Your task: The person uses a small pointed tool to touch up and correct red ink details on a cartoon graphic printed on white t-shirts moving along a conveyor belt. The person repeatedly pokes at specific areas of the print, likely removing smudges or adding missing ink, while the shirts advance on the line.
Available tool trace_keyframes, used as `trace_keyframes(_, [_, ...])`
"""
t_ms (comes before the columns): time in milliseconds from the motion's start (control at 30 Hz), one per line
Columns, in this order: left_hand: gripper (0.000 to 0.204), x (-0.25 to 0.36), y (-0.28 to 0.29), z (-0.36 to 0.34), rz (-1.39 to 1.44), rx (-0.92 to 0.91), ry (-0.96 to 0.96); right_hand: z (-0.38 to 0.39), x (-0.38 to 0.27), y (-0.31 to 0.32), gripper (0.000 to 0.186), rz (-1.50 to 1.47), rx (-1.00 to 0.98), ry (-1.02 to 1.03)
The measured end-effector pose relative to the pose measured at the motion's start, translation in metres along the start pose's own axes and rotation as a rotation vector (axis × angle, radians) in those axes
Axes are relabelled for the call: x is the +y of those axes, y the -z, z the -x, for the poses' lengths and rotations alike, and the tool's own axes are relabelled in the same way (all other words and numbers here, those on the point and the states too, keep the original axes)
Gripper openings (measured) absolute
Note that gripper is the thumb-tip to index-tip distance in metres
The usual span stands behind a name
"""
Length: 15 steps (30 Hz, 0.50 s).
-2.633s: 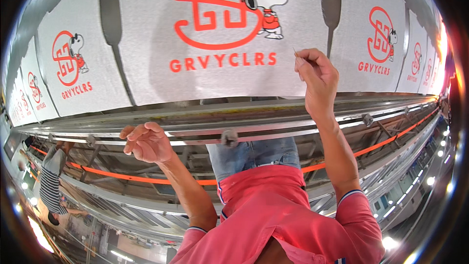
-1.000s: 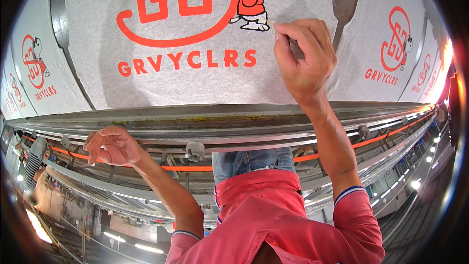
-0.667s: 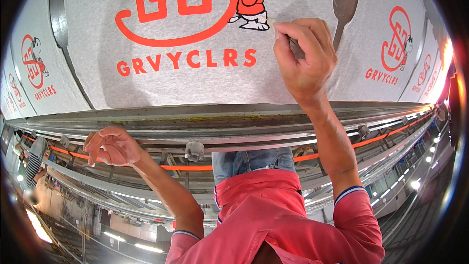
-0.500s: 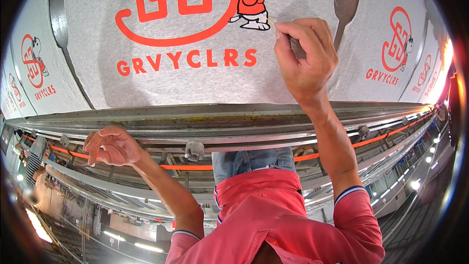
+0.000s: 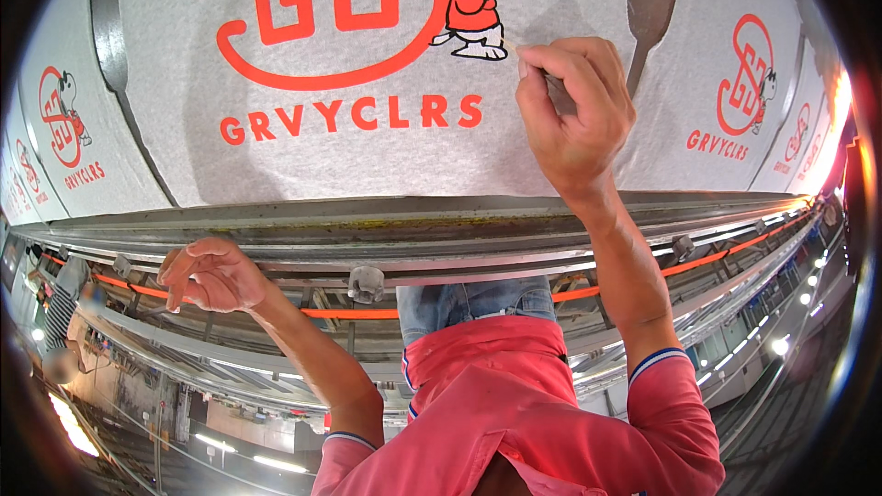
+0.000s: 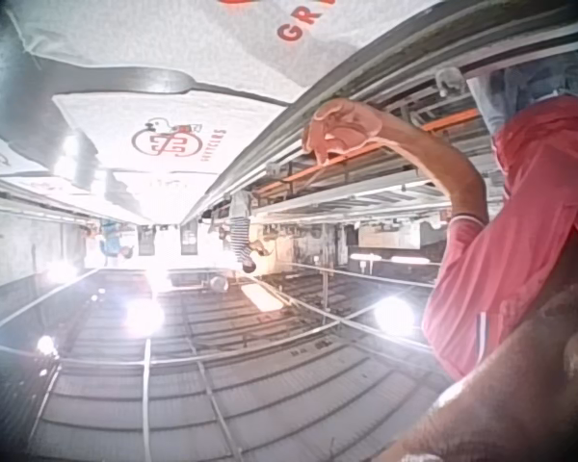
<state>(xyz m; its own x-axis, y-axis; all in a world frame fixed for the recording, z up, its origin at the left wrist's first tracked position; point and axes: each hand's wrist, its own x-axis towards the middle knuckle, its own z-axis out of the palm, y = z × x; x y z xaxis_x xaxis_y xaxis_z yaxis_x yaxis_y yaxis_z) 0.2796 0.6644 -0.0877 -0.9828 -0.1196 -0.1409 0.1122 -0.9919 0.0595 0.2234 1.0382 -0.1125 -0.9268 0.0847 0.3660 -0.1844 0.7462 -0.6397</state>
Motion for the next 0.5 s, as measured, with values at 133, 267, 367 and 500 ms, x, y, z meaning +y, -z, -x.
trace_keyframes(133, [0.016,0.002,0.000,0.000,-0.006,0.007,0.013,0.001,-0.001,-0.001,0.021,-0.004,-0.010,-0.011])
trace_keyframes(267, [0.016,-0.002,-0.004,0.000,-0.063,0.020,-0.004,0.004,-0.006,0.012,0.017,-0.177,0.019,-0.183])
trace_keyframes(367, [0.021,-0.018,-0.006,0.006,-0.077,0.070,-0.071,0.009,-0.012,0.045,0.011,-0.390,0.054,-0.451])
trace_keyframes(500, [0.016,-0.075,-0.038,0.022,-0.190,0.088,0.073,0.023,-0.033,0.106,0.006,-0.716,0.051,-0.942])
